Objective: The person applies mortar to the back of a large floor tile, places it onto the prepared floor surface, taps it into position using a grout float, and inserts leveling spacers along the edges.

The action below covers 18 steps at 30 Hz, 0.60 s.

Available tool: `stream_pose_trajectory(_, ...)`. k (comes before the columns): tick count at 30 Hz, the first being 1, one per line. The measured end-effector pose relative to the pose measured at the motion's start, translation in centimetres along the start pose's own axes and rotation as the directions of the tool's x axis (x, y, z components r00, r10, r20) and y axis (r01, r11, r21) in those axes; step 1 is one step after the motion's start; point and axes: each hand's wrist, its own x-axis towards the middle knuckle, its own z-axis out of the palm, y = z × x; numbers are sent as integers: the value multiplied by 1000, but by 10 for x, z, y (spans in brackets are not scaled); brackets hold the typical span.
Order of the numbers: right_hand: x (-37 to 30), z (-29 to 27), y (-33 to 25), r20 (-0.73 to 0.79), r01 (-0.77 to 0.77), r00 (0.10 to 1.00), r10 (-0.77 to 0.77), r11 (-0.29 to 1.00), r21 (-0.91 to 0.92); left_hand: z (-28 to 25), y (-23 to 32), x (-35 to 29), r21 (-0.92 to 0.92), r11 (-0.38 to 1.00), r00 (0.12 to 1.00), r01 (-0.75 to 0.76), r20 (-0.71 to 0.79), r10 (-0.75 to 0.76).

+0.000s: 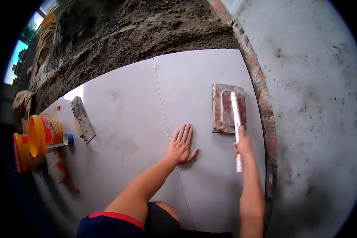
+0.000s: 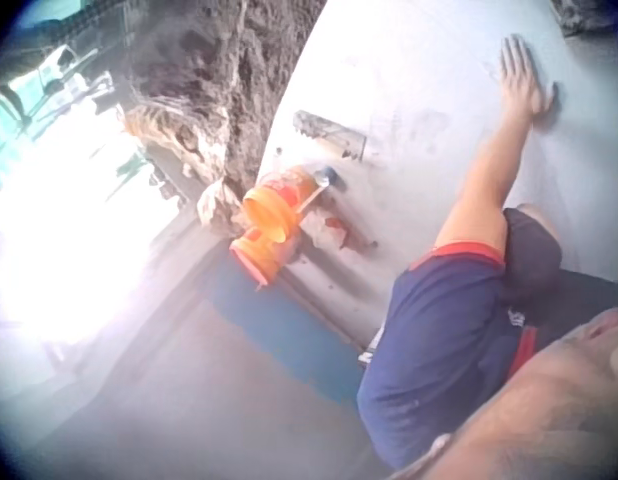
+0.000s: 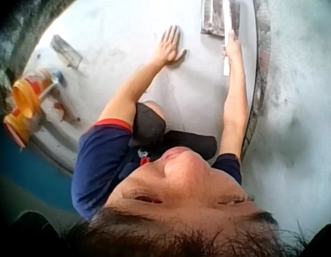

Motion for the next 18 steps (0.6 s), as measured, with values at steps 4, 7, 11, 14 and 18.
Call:
stream_pose_trajectory(4,-57,-15,-77,16,153,988,-155,983,104,0,-13,-19,-8,999,998,52,44,-51)
stream_pose_trajectory(7,-69,-21,-63,-125,425,905,-407,873,240,2,-9,-15,-6,1000,999,30,23,-30)
stream_pose_trajectory(11,-10,31,3,-217,456,845,-489,871,-183,3,3,-3,-12,1000,998,-22,-54,21)
stream_pose_trajectory(14,19,58,-38,95,138,988,-119,963,-231,1,-2,-7,-13,1000,999,-8,-38,7)
stream_pose_trajectory(18,-46,50,-125,179,198,964,-195,980,-2,3,-14,-22,12,999,999,36,-22,-35)
